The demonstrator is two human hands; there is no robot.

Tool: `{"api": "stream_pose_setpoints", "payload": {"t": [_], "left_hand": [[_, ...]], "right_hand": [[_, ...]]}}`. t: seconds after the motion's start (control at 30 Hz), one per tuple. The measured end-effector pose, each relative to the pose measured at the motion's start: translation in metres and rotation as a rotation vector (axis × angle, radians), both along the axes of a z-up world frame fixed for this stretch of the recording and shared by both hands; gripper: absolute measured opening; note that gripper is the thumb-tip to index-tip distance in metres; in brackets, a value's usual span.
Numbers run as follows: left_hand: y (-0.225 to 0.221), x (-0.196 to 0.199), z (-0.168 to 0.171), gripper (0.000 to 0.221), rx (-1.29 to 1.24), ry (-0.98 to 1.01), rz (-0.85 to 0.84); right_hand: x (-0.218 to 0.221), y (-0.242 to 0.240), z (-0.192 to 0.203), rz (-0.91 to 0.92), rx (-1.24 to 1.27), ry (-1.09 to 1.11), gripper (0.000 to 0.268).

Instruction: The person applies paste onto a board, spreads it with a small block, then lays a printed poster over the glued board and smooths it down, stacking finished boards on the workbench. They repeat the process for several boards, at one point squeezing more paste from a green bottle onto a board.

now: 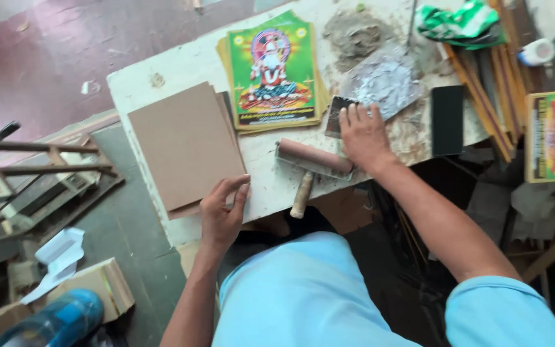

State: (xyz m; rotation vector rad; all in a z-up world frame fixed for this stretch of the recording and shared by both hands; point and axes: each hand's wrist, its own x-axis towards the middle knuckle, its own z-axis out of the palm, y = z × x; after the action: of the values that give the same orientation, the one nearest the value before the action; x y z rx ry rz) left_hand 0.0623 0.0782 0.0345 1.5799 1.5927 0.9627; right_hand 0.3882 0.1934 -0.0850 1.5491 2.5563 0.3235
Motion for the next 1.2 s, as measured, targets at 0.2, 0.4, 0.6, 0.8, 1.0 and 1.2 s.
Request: {"api": "stream_pose_setpoints", "payload": {"t": [0.2,0.4,0.6,0.8,1.0,1.2], "left_hand": [[0.029,0.006,0.003,0.019,-0.184,-0.137,-0.073],[0.092,0.028,-0.06,0.026,-0.006,-0.136,-0.171],[0.226,0.158,-0.135,0.041,-0.047,-0.138,-0.329],[0.274,0.245,-0.175,0.06,-0.222,0.273,-0.448],[0.31,0.243,-0.187,0.047,-0.346,0.264,-0.524],[0.298,0.182,-0.142,0.032,-0.411,-0.199,-0.586]], "right_hand": [[0.011,0.001,-0.025,0.056,0.033,-0.101,0.045],[-0.019,-0.002,0.048,-0.045,-0.12,-0.01,0.074],[-0.018,-0.014,0.022,-0.179,-0.058,0.137,0.069],[-0.005,-0.029,-0.014,-0.262,0.016,0.268,0.069],[-0.002,-0.04,0.003,-0.242,0.039,0.438,0.075],[-0.006,-0.035,0.018,-0.127,0.187,0.292,0.071]]}}
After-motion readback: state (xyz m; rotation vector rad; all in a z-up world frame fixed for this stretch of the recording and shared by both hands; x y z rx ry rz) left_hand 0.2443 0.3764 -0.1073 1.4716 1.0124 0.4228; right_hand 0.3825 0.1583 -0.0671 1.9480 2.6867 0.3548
